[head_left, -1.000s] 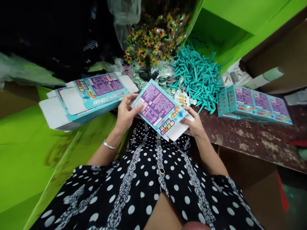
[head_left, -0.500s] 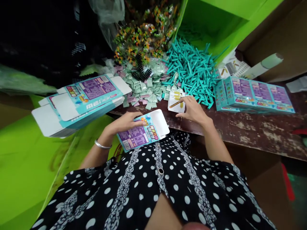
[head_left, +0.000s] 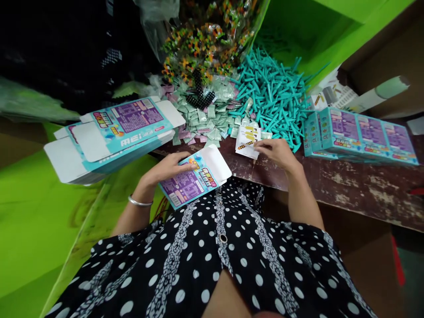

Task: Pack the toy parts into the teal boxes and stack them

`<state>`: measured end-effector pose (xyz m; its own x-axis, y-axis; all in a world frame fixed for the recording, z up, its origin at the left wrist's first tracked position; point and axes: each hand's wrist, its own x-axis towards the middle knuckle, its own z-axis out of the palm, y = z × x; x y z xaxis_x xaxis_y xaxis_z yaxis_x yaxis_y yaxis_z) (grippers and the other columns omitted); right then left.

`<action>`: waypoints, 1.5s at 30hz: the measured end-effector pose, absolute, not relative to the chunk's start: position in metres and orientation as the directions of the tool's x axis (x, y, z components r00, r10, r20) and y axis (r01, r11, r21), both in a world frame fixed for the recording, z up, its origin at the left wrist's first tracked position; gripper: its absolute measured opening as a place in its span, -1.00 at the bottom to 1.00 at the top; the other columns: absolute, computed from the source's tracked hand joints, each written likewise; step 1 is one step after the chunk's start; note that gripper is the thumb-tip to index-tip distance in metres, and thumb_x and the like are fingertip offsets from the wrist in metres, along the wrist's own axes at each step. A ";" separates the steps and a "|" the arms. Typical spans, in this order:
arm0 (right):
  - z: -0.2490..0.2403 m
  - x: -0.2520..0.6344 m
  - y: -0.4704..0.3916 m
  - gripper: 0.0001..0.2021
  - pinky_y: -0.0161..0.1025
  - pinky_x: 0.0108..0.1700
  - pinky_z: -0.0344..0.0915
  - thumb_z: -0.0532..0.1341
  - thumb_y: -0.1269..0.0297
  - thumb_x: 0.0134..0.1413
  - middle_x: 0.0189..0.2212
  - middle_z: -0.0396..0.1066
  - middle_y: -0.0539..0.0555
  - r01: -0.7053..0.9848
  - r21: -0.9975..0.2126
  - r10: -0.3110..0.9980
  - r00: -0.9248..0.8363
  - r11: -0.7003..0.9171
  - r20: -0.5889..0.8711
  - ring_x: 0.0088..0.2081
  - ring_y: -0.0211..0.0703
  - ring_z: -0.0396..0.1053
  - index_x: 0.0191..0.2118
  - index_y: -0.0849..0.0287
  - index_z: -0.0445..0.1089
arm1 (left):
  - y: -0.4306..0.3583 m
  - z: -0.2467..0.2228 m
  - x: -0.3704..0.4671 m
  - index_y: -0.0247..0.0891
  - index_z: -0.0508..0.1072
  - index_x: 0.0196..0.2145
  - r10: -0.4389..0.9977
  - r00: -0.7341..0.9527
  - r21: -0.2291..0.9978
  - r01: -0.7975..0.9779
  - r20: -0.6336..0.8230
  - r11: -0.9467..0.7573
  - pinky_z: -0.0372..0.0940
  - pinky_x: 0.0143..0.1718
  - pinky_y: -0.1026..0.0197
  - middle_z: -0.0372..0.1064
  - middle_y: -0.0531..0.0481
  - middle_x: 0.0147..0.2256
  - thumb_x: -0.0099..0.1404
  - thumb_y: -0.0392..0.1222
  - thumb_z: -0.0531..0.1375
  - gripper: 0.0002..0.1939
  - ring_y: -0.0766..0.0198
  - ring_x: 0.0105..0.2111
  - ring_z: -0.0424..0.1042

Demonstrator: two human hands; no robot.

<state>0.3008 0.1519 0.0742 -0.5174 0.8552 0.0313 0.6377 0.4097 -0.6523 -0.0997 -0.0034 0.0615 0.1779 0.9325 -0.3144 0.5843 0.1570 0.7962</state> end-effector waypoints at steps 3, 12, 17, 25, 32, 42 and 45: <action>0.088 0.284 0.135 -0.68 -0.02 -0.18 0.44 0.27 -0.10 0.41 -0.33 0.62 0.10 0.592 -0.734 0.942 -0.174 0.333 0.288 -0.31 0.02 0.54 -0.22 0.02 0.55 | -0.007 0.055 -0.098 -0.20 0.62 -0.17 0.948 0.107 0.819 0.538 -0.299 0.198 0.40 -0.12 0.08 0.65 -0.14 -0.16 0.29 0.38 0.31 -0.45 0.02 -0.18 0.58; 0.091 0.187 0.078 -0.73 -0.10 -0.20 0.39 0.28 -0.01 0.43 -0.34 0.62 0.06 0.450 -0.822 0.801 -0.599 0.350 0.013 -0.34 -0.08 0.51 -0.24 0.05 0.53 | -0.015 0.046 -0.102 -0.24 0.60 -0.12 0.963 0.067 0.866 0.457 -0.261 0.203 0.45 -0.11 0.11 0.66 -0.13 -0.12 0.33 0.43 0.30 -0.39 0.04 -0.16 0.59; 0.088 0.160 0.125 -0.76 -0.06 -0.04 0.36 0.23 0.15 0.54 -0.17 0.67 0.15 0.619 -0.572 0.751 -0.661 0.539 -0.008 -0.13 0.06 0.58 -0.13 0.08 0.62 | -0.026 0.043 -0.113 -0.23 0.58 -0.12 0.949 0.039 0.847 0.464 -0.313 0.260 0.45 -0.15 0.09 0.67 -0.17 -0.09 0.32 0.51 0.28 -0.33 -0.03 -0.14 0.61; 0.064 0.117 0.205 -0.49 -0.08 -0.05 0.34 0.35 0.42 0.36 0.28 0.53 0.36 0.551 -0.049 0.519 -0.809 0.833 -0.275 0.09 0.24 0.57 0.37 0.20 0.45 | -0.033 0.036 -0.120 -0.22 0.64 -0.07 0.941 -0.017 0.854 0.415 -0.337 0.314 0.49 -0.15 0.06 0.70 -0.19 -0.06 0.32 0.47 0.30 -0.35 -0.11 -0.10 0.66; 0.066 0.124 0.227 -0.64 -0.15 -0.07 0.30 0.47 0.37 0.25 0.03 0.66 0.30 0.601 -0.112 0.557 -0.784 0.791 -0.275 0.00 0.16 0.58 0.14 0.20 0.59 | -0.029 0.029 -0.124 -0.21 0.65 0.00 0.943 -0.090 0.874 0.356 -0.320 0.330 0.54 -0.07 0.00 0.72 -0.21 0.02 0.30 0.53 0.31 -0.27 -0.16 -0.05 0.68; 0.098 0.170 0.257 -0.91 -0.20 -0.26 0.26 0.43 0.32 0.16 -0.37 0.60 0.00 0.604 -0.611 0.755 -0.655 0.513 -0.013 -0.40 -0.17 0.44 -0.35 0.11 0.55 | -0.019 0.024 -0.122 -0.26 0.64 0.02 0.929 -0.135 0.864 0.341 -0.345 0.371 0.52 -0.14 0.00 0.72 -0.26 0.01 0.31 0.57 0.28 -0.21 -0.20 -0.08 0.69; 0.122 0.202 0.274 -0.85 -0.21 -0.42 0.18 0.42 0.28 0.21 -0.46 0.49 -0.03 0.598 -0.745 0.942 -0.312 0.295 0.123 -0.57 -0.31 0.29 -0.32 0.11 0.46 | -0.018 0.023 -0.122 -0.26 0.65 -0.04 0.933 -0.154 0.857 0.368 -0.326 0.361 0.51 -0.14 -0.01 0.72 -0.26 -0.03 0.27 0.60 0.27 -0.19 -0.20 -0.12 0.68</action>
<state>0.2021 0.2744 0.1218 -0.3118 0.9422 0.1230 0.5984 0.2953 -0.7448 -0.1219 -0.0179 0.0227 -0.1538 0.9326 -0.3264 0.3682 0.3607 0.8569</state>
